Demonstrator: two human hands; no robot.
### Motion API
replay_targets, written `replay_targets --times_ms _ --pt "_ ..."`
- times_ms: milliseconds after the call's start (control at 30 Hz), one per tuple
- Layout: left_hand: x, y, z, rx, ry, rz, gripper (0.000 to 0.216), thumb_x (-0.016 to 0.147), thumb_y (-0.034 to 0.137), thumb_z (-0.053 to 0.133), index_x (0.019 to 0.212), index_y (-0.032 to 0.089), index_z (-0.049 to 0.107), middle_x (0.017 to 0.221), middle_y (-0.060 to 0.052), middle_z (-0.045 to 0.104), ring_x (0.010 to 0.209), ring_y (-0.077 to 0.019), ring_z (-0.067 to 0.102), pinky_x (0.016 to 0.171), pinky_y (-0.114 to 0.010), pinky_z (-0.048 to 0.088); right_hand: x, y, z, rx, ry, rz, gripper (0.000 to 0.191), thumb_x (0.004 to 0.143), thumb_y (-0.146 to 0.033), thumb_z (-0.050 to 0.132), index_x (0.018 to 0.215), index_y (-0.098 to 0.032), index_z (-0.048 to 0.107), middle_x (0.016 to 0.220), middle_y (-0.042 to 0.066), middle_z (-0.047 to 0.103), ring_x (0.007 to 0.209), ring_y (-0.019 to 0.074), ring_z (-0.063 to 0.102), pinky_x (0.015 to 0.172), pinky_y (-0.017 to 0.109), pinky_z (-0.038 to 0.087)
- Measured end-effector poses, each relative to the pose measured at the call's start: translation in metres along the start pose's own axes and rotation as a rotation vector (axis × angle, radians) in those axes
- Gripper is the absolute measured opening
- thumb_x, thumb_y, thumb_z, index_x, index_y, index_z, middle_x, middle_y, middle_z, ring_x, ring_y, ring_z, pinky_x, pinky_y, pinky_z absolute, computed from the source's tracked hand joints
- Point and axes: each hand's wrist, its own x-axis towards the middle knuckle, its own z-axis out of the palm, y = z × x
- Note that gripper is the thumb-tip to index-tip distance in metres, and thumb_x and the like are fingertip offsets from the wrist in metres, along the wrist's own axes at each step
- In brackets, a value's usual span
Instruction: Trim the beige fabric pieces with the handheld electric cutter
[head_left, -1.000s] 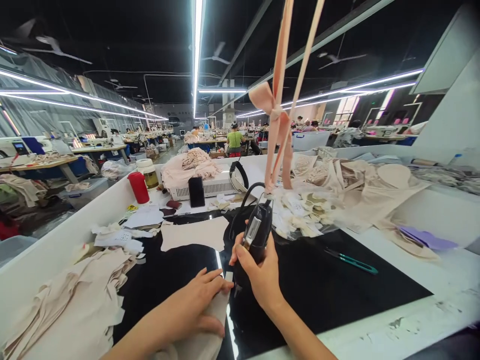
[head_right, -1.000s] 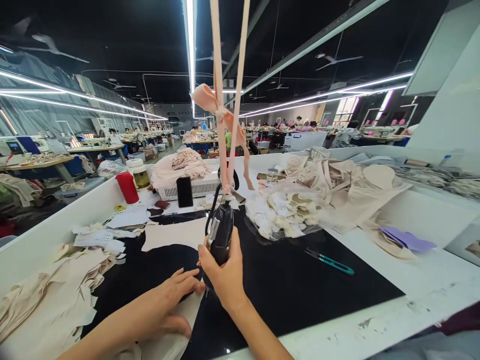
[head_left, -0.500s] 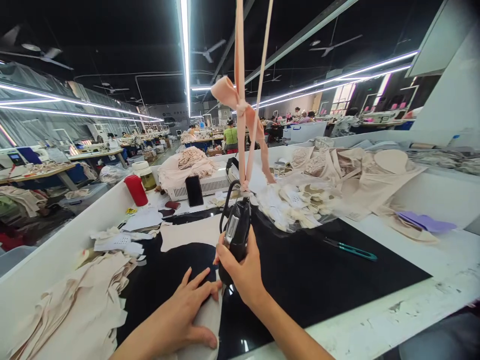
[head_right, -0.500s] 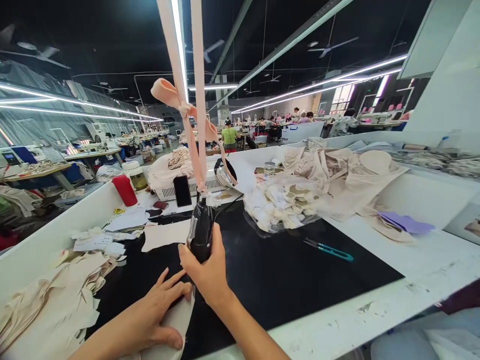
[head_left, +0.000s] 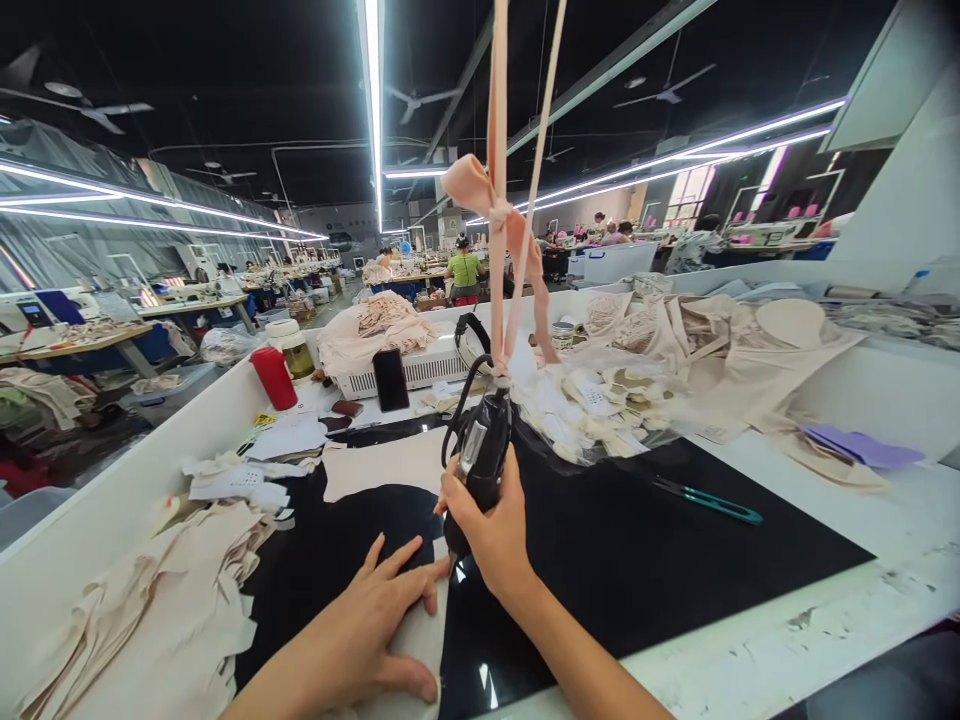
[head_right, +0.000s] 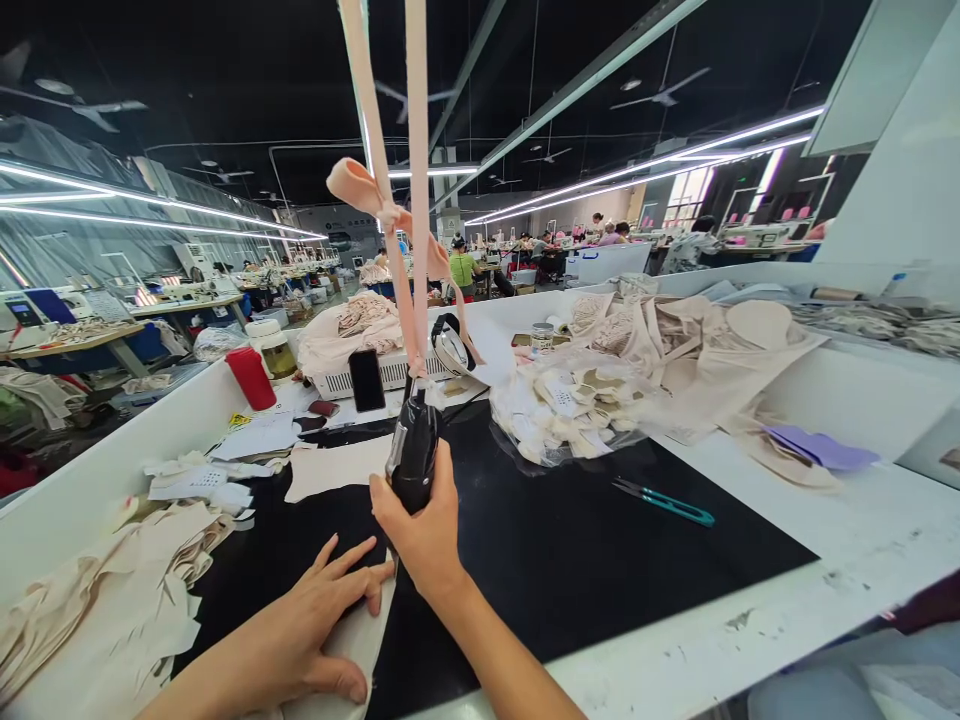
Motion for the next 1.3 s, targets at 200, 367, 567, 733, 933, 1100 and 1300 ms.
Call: replay_targets --times_ms 200,367,567,733,933,1100,1300 --pt "0.0 0.002 -0.001 0.024 -0.023 -0.018 0.055 0.081 0.062 0.085 0.12 0.027 0.066 0.156 -0.007 0.057 0.162 -0.0383 0.015 0.127 -0.072 -0.005 -0.002 0.008 0.003 0.005 0.003 -0.022 0.031 0.084 -0.033 0.075 0.107 -0.026 0.056 0.081 -0.006 0.063 0.058 0.0116 0.059 0.06 0.028 0.055" --pt "0.0 0.002 -0.001 -0.006 -0.01 -0.008 0.049 0.081 0.06 0.085 0.112 0.027 0.066 0.16 -0.006 0.052 0.162 -0.0381 0.016 0.128 -0.069 -0.006 -0.002 0.003 0.004 0.012 -0.009 -0.002 0.023 0.086 -0.03 0.073 0.098 -0.025 0.055 0.074 -0.007 0.062 0.054 0.0109 0.06 0.055 0.025 0.055" --pt "0.001 0.004 -0.002 0.01 -0.013 -0.008 0.048 0.079 0.055 0.09 0.105 0.027 0.061 0.148 -0.003 0.061 0.162 -0.0365 0.018 0.129 -0.068 -0.007 -0.01 -0.008 0.005 0.056 -0.044 0.017 0.027 0.083 -0.031 0.075 0.1 -0.026 0.054 0.077 -0.007 0.063 0.055 0.0105 0.059 0.056 0.025 0.057" --pt "-0.001 0.008 -0.003 0.021 0.006 0.006 0.046 0.079 0.054 0.09 0.104 0.026 0.062 0.133 -0.004 0.068 0.159 -0.0378 0.028 0.129 -0.069 -0.005 -0.014 -0.008 0.007 0.047 -0.056 0.04 0.028 0.08 -0.027 0.074 0.097 -0.026 0.053 0.073 -0.007 0.062 0.054 0.0117 0.058 0.054 0.026 0.054" --pt "-0.001 0.009 -0.004 0.04 0.006 0.013 0.045 0.08 0.054 0.088 0.103 0.026 0.062 0.136 -0.005 0.067 0.159 -0.0392 0.027 0.128 -0.072 -0.003 -0.02 -0.015 0.005 0.051 -0.057 0.068 0.03 0.081 -0.03 0.074 0.103 -0.026 0.053 0.077 -0.006 0.064 0.055 0.0119 0.058 0.057 0.028 0.055" --pt "0.001 0.004 -0.003 0.045 -0.003 0.036 0.046 0.082 0.057 0.085 0.11 0.026 0.065 0.143 -0.008 0.064 0.161 -0.0387 0.021 0.127 -0.072 -0.003 -0.028 -0.014 0.006 0.065 -0.072 0.095 0.034 0.08 -0.031 0.075 0.104 -0.027 0.052 0.078 -0.006 0.064 0.056 0.0121 0.058 0.058 0.028 0.055" --pt "0.001 0.003 -0.004 0.057 -0.001 0.049 0.046 0.083 0.059 0.085 0.11 0.026 0.067 0.138 -0.008 0.067 0.161 -0.037 0.022 0.127 -0.072 -0.002 -0.03 -0.016 0.006 0.046 -0.075 0.099 0.03 0.081 -0.033 0.073 0.103 -0.026 0.053 0.077 -0.006 0.063 0.057 0.0131 0.058 0.058 0.03 0.056"
